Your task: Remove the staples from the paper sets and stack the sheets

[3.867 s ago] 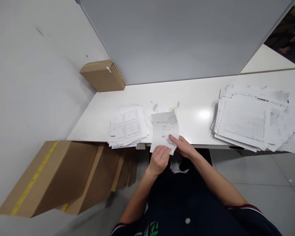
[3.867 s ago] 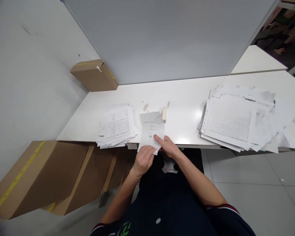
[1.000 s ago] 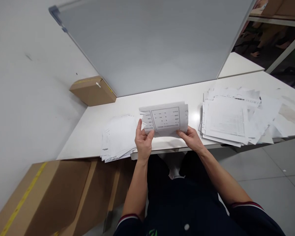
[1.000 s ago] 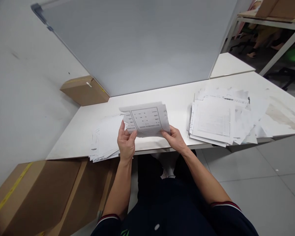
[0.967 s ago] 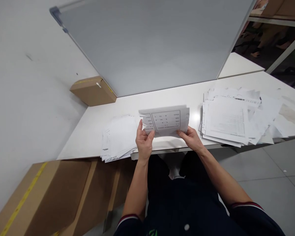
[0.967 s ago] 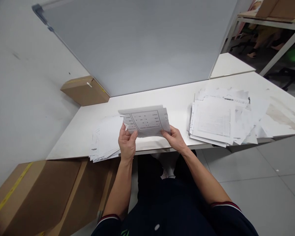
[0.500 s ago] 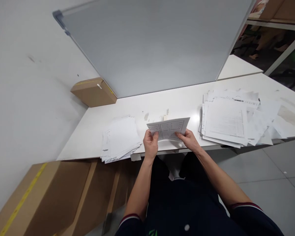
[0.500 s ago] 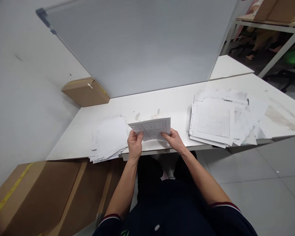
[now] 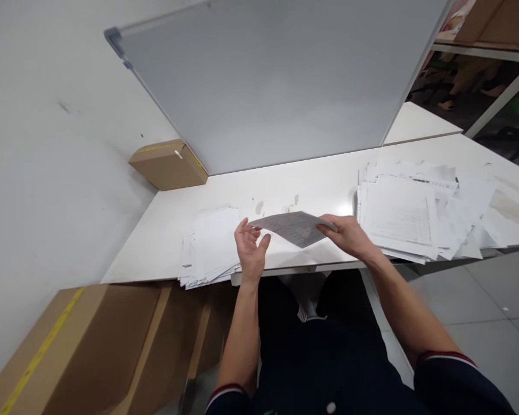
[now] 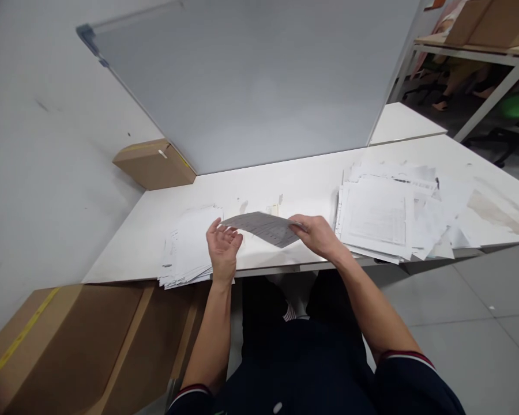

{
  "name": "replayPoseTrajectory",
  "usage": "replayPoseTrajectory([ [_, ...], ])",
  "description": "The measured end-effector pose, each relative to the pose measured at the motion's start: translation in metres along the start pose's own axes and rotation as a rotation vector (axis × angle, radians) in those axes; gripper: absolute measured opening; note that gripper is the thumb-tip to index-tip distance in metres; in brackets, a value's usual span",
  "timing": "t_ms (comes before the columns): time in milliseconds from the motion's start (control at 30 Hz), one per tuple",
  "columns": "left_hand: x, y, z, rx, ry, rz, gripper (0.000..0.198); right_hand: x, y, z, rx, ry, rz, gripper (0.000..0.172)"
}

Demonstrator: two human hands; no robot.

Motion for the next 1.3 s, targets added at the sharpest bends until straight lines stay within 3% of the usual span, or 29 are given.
replayPoseTrajectory([
  [100, 0.006, 0.005, 0.005, -0.011, -0.105, 0.204, 0.063, 0.031, -0.03, 0.009, 0.061, -0.155, -0.499, 0.023],
  [233, 0.004, -0.011, 0.002, 0.04, -0.295, 0.296, 0.041, 0.034, -0.056, 0.023, 0.087, -0.343, -0.838, 0.025],
  [433, 0.003, -0.053, -0.009, 0.152, -0.374, 0.285, 0.027, 0.009, -0.058, 0.034, 0.046, -0.541, -0.886, 0.028],
  [533, 0.005, -0.065, -0.013, 0.141, -0.398, 0.332, 0.024, 0.004, -0.053, 0.034, 0.017, -0.583, -0.882, 0.031],
  [767, 0.007, -0.072, -0.014, 0.096, -0.382, 0.395, 0.023, 0.001, -0.042, 0.031, 0.018, -0.595, -0.87, 0.033],
  [900, 0.006, -0.064, -0.012, 0.11, -0.359, 0.361, 0.024, 0.006, -0.043, 0.027, 0.02, -0.58, -0.856, 0.03],
  [1000, 0.006, -0.045, -0.006, 0.099, -0.361, 0.327, 0.022, 0.02, -0.051, 0.02, 0.074, -0.484, -0.801, 0.021],
  [1133, 0.013, -0.02, 0.002, 0.206, -0.358, 0.16, 0.02, 0.037, -0.048, 0.003, 0.07, -0.416, -0.55, 0.027],
  [1200, 0.014, -0.015, 0.004, 0.275, -0.349, 0.078, 0.022, 0.033, -0.036, -0.009, -0.009, -0.452, -0.252, 0.03],
  [1300, 0.008, -0.023, 0.003, 0.341, -0.364, 0.09, 0.03, 0.006, -0.007, -0.033, -0.23, -0.526, 0.341, 0.03],
])
Point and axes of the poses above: each hand's wrist, its own z-axis towards the middle knuckle, its own x-axis out of the back of the hand, y = z × x, the point moved 2 cm from there along z, towards the middle knuckle, and after that the axes turned 6 degrees about -z, right-handed, at the moved point
